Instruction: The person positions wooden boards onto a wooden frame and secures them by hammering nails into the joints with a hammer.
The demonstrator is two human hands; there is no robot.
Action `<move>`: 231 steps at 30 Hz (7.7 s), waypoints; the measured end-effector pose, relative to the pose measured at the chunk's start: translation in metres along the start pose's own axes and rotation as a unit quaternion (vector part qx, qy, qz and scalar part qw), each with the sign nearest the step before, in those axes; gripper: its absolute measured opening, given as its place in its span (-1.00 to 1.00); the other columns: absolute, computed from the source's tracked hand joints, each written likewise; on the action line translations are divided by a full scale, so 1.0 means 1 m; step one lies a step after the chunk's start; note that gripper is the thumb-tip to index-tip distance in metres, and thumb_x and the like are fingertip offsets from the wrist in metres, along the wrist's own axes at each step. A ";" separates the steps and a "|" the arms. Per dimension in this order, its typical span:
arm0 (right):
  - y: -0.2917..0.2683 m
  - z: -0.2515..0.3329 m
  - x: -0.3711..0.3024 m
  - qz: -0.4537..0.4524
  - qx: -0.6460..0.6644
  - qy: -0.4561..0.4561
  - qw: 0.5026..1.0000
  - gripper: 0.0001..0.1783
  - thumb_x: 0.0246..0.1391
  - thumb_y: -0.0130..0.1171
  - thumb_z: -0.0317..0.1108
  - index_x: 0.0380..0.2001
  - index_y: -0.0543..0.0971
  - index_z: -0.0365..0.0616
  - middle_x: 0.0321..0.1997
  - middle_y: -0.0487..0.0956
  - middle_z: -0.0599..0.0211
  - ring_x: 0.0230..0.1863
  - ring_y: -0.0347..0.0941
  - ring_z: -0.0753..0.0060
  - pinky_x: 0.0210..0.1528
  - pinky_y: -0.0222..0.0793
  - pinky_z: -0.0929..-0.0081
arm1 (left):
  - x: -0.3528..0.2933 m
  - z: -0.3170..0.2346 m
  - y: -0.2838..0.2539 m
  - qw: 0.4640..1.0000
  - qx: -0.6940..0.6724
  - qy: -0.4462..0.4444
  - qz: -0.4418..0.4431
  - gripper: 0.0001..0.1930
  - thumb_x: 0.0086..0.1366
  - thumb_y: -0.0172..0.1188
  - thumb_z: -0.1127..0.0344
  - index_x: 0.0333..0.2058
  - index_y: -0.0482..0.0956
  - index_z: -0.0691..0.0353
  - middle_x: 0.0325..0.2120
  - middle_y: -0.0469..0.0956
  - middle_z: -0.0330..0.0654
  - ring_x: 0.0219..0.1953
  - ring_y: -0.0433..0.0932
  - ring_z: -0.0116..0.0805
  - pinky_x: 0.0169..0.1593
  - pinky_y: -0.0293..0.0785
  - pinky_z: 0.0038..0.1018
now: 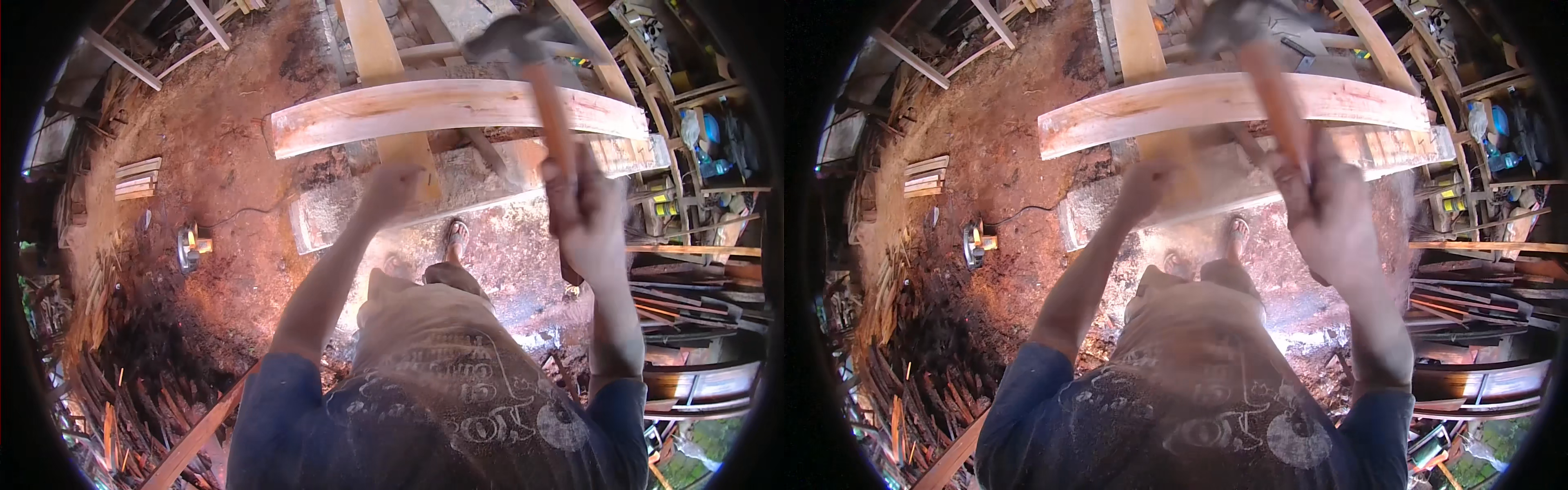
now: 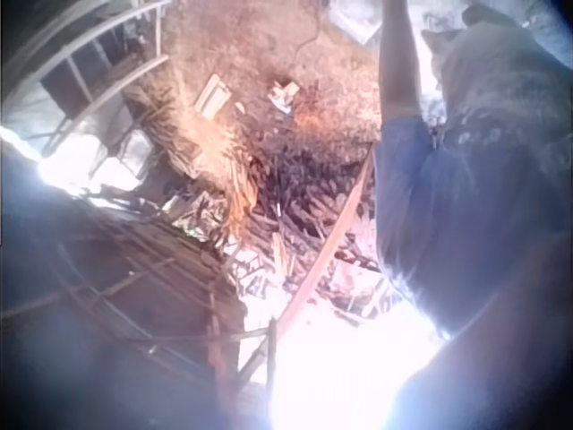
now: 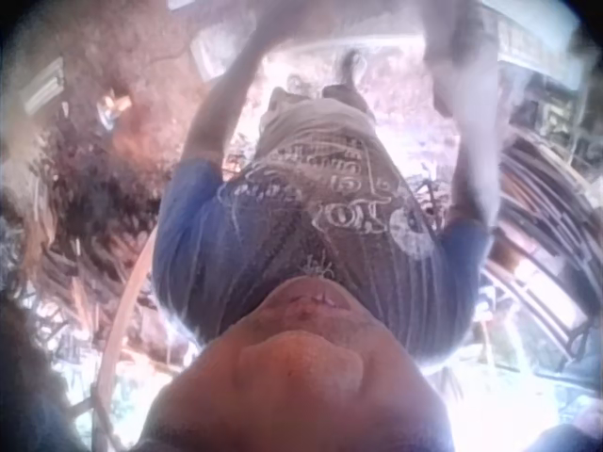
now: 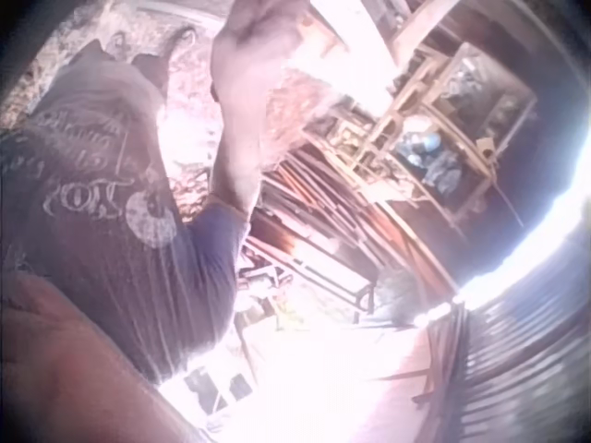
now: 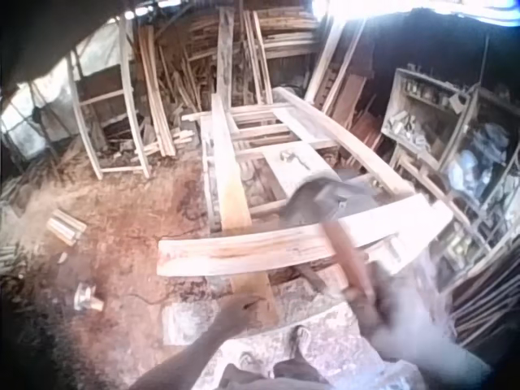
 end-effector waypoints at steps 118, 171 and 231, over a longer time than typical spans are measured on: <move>0.086 0.005 -0.022 0.096 0.052 0.060 0.992 -0.70 0.26 0.22 -0.24 -0.31 0.43 -0.27 -0.56 0.57 -0.11 -0.49 0.57 -0.26 -0.49 0.39 0.00 | 0.019 0.086 -0.039 0.965 -0.153 -0.212 -0.009 -0.75 0.34 0.29 0.23 -0.15 0.72 0.29 -0.50 0.69 -0.17 -0.53 0.62 -0.48 -0.39 0.53 -0.43; 0.063 -0.409 -0.025 0.298 0.348 0.409 0.789 -0.38 0.24 0.19 -0.04 0.20 0.46 -0.29 -0.07 0.65 -0.25 0.10 0.58 -0.21 0.10 0.45 0.12 | 0.645 0.040 0.237 0.906 0.415 -0.084 -0.016 -0.60 0.17 0.37 0.07 -0.25 0.70 0.36 -0.17 0.67 0.26 -0.18 0.68 0.24 -0.06 0.60 -0.10; 0.152 -0.247 -0.076 -0.092 0.544 0.462 0.694 -0.82 0.14 0.26 -0.40 -0.28 0.44 -0.13 -0.55 0.44 0.42 -0.70 0.36 0.54 -0.69 0.36 0.48 | 0.024 0.165 -0.106 0.888 -0.239 -0.388 0.063 -0.56 0.49 0.00 -0.04 -0.08 0.55 0.28 -0.30 0.55 -0.11 -0.26 0.57 -0.27 -0.14 0.55 -0.35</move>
Point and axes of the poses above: each hand's wrist, its own x-axis towards the middle knuckle, its own y-axis out of the palm, z = x × y, the point moved 7 cm from there along x, towards the middle knuckle
